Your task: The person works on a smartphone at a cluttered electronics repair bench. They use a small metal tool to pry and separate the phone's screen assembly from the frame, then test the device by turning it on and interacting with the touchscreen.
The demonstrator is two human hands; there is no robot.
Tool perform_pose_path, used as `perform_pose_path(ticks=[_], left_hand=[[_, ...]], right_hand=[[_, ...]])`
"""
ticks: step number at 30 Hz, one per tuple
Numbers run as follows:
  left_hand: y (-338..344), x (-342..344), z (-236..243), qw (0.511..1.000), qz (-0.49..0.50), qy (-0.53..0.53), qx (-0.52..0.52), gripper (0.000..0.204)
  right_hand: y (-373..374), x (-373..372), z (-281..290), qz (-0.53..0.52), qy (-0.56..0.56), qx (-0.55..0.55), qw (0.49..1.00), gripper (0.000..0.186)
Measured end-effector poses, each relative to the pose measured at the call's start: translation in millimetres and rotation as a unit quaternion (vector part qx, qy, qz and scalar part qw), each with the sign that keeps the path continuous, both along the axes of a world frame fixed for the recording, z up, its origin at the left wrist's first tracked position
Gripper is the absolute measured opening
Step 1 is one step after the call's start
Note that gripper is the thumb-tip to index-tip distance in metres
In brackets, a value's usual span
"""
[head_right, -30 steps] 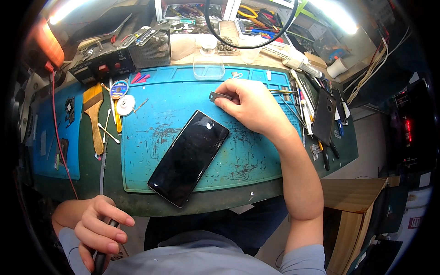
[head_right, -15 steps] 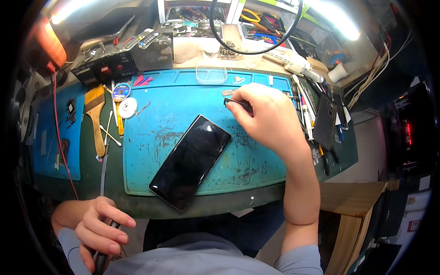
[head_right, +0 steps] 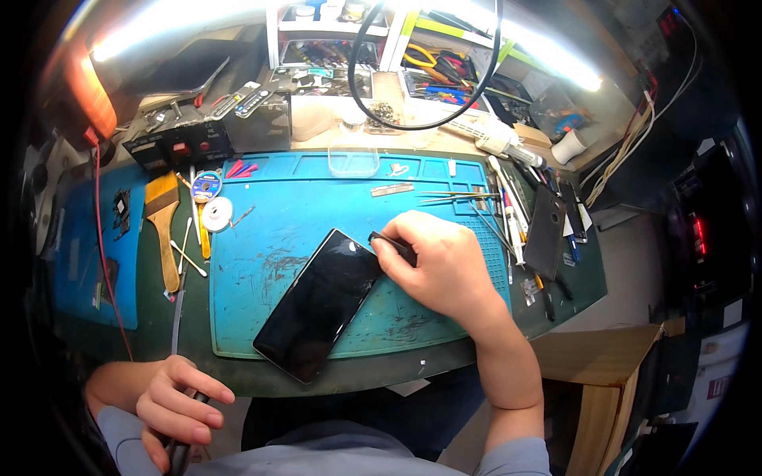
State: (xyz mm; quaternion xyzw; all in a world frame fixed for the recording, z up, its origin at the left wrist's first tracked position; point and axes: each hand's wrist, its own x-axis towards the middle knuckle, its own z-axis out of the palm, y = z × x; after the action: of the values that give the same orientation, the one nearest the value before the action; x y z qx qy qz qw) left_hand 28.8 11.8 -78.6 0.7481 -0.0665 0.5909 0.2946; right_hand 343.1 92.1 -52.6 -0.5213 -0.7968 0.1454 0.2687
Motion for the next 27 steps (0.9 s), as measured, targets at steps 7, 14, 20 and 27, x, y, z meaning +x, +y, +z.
perform_pose_path(ticks=[7, 14, 20, 27], left_hand=[[1.7, -0.2, 1.5, 1.0, -0.006, 0.004, 0.004, 0.045], [2.9, -2.2, 1.7, 1.0, -0.018, 0.011, 0.009, 0.045], [4.0, -5.3, 3.2, 0.999, -0.025, 0.027, 0.009, 0.045], [5.0, -6.0, 3.9, 0.999, -0.029, 0.03, 0.009, 0.045]], right_hand=[[-3.1, 2.9, 2.3, -0.014, -0.023, -0.016, 1.0, 0.014], [-3.9, 2.9, 4.7, 0.014, -0.04, 0.004, 0.999, 0.012], [-4.0, 3.0, 3.7, 0.023, -0.041, 0.002, 0.999, 0.012], [-4.0, 3.2, 5.9, 0.019, -0.039, -0.013, 0.999, 0.012]])
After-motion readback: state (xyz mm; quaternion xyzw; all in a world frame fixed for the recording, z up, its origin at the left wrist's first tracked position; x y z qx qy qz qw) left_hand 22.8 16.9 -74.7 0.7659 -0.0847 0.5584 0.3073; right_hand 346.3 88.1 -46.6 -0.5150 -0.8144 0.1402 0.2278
